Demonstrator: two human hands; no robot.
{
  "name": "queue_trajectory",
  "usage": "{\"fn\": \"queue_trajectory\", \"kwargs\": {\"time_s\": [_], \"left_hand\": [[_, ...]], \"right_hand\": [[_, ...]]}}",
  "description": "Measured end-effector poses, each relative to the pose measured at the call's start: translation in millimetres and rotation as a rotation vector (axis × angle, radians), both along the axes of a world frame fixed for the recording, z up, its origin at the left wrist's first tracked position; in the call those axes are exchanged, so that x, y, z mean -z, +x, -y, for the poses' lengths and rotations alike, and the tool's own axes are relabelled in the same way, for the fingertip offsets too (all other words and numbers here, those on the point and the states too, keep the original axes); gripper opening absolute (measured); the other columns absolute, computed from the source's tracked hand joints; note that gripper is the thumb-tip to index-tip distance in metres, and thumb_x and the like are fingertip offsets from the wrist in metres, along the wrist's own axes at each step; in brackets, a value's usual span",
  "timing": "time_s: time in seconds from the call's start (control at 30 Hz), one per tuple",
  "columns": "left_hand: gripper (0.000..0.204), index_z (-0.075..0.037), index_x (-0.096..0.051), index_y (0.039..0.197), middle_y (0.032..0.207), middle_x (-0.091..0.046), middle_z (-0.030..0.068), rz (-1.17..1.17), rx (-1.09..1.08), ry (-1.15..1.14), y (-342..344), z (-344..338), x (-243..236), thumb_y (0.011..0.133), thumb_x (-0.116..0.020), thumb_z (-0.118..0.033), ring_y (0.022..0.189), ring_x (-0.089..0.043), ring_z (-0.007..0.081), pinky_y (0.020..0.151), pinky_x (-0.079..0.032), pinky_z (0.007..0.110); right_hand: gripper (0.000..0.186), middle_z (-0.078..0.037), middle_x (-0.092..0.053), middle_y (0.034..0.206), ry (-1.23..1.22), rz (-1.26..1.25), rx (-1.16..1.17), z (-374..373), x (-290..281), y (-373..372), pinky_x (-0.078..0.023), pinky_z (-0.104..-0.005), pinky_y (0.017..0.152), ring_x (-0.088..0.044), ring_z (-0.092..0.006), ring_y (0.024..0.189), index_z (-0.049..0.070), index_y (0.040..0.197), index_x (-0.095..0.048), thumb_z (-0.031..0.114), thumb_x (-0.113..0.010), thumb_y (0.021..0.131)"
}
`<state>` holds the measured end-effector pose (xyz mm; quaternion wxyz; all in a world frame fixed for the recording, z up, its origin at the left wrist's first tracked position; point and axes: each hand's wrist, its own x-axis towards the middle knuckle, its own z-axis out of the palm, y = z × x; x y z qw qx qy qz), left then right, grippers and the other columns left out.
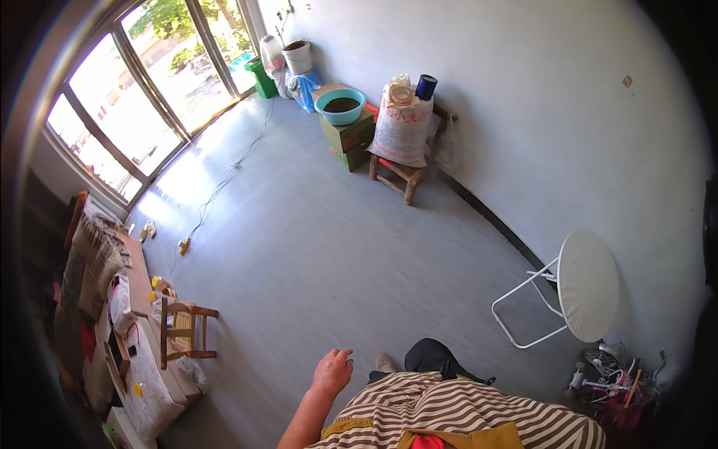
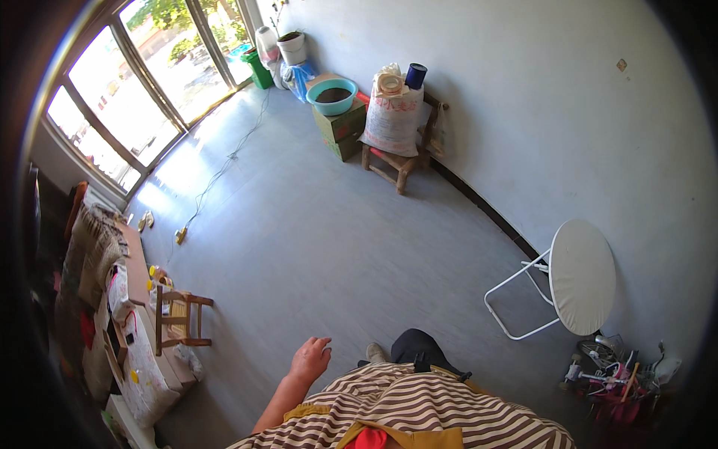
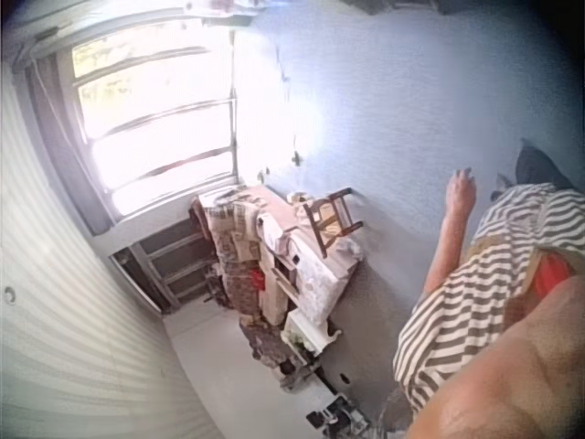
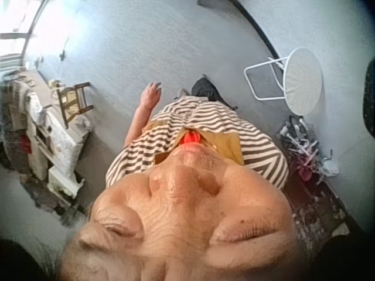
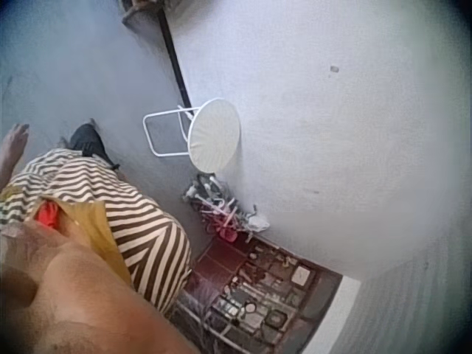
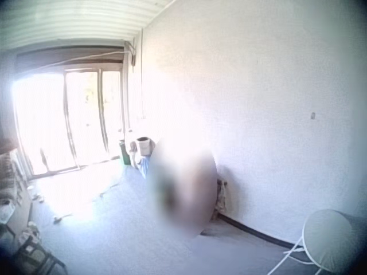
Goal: The person retrieves a roll of tape and scissors, then sits on a stool to repair a wooden cabinet. They cut a piece of tape and apply it to the cabinet door, smoothing it down and trimming the excess with scissors.
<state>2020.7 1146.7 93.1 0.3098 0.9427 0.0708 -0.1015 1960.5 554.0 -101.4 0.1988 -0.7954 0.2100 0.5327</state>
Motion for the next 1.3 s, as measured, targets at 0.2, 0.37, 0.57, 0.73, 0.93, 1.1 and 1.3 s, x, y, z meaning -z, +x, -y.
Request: {"fn": "queue_trajectory", "kwargs": {"time_s": [0.2,0.37,0.57,0.73,0.93,1.1,1.3], "left_hand": [[0.031,-0.010,-0.072,0.125,0.113,-0.070,0.0165,-0.007,0.027,-0.023,126,-29,-16,0.096,-0.066,-0.020,0.108,-0.067,0.0379,0.094,-0.056,0.047],[0.031,-0.012,-0.071,0.127,0.115,-0.070,0.0150,-0.050,-0.050,-0.053,215,-49,-18,0.098,-0.065,-0.021,0.109,-0.067,0.0375,0.094,-0.056,0.047],[0.032,-0.012,-0.070,0.128,0.114,-0.070,0.0143,-0.086,-0.107,-0.111,292,-83,-27,0.099,-0.066,-0.023,0.105,-0.069,0.0371,0.090,-0.057,0.047],[0.033,-0.012,-0.070,0.128,0.114,-0.069,0.0141,-0.151,-0.158,-0.132,335,-123,-5,0.098,-0.067,-0.024,0.103,-0.069,0.0372,0.089,-0.057,0.047],[0.033,-0.012,-0.070,0.128,0.113,-0.070,0.0134,-0.143,-0.135,-0.187,411,-210,11,0.097,-0.068,-0.024,0.102,-0.069,0.0362,0.088,-0.057,0.047],[0.032,-0.012,-0.071,0.126,0.111,-0.070,0.0136,-0.122,-0.156,-0.227,485,-298,1,0.097,-0.068,-0.023,0.100,-0.070,0.0352,0.088,-0.058,0.045],[0.030,-0.010,-0.072,0.125,0.113,-0.071,0.0151,-0.104,-0.131,-0.135,567,-401,-2,0.097,-0.068,-0.019,0.103,-0.071,0.0357,0.089,-0.058,0.045]], "right_hand": [[0.034,-0.016,-0.076,0.116,0.014,0.011,0.072,-34,13,86,-0.057,-0.0503,0.092,-0.072,-0.0365,0.107,0.010,0.112,-0.078,0.036,-0.059,0.099],[0.034,-0.016,-0.076,0.114,0.045,0.070,-0.389,-9,77,211,-0.057,-0.0509,0.091,-0.072,-0.0379,0.105,0.010,0.112,-0.079,0.034,-0.058,0.100],[0.031,-0.018,-0.076,0.108,-0.056,0.534,-0.348,-98,64,507,-0.057,-0.0503,0.087,-0.073,-0.0381,0.099,0.008,0.107,-0.077,0.034,-0.061,0.099],[0.035,-0.016,-0.077,0.118,0.193,0.941,-0.151,-249,-55,738,-0.058,-0.0427,0.093,-0.074,-0.0338,0.109,0.008,0.124,-0.075,0.029,-0.071,0.096],[0.029,-0.016,-0.076,0.114,0.232,1.241,-0.308,-401,-112,849,-0.056,-0.0471,0.093,-0.070,-0.0378,0.107,0.010,0.118,-0.076,0.026,-0.070,0.095],[0.029,-0.014,-0.076,0.114,0.076,1.164,-0.366,-456,-113,853,-0.055,-0.0467,0.095,-0.069,-0.0366,0.107,0.010,0.118,-0.076,0.025,-0.071,0.094],[0.032,-0.017,-0.075,0.117,-0.014,1.125,-0.221,-488,-102,860,-0.055,-0.0485,0.096,-0.068,-0.0395,0.110,0.010,0.124,-0.073,0.026,-0.071,0.096]]}}
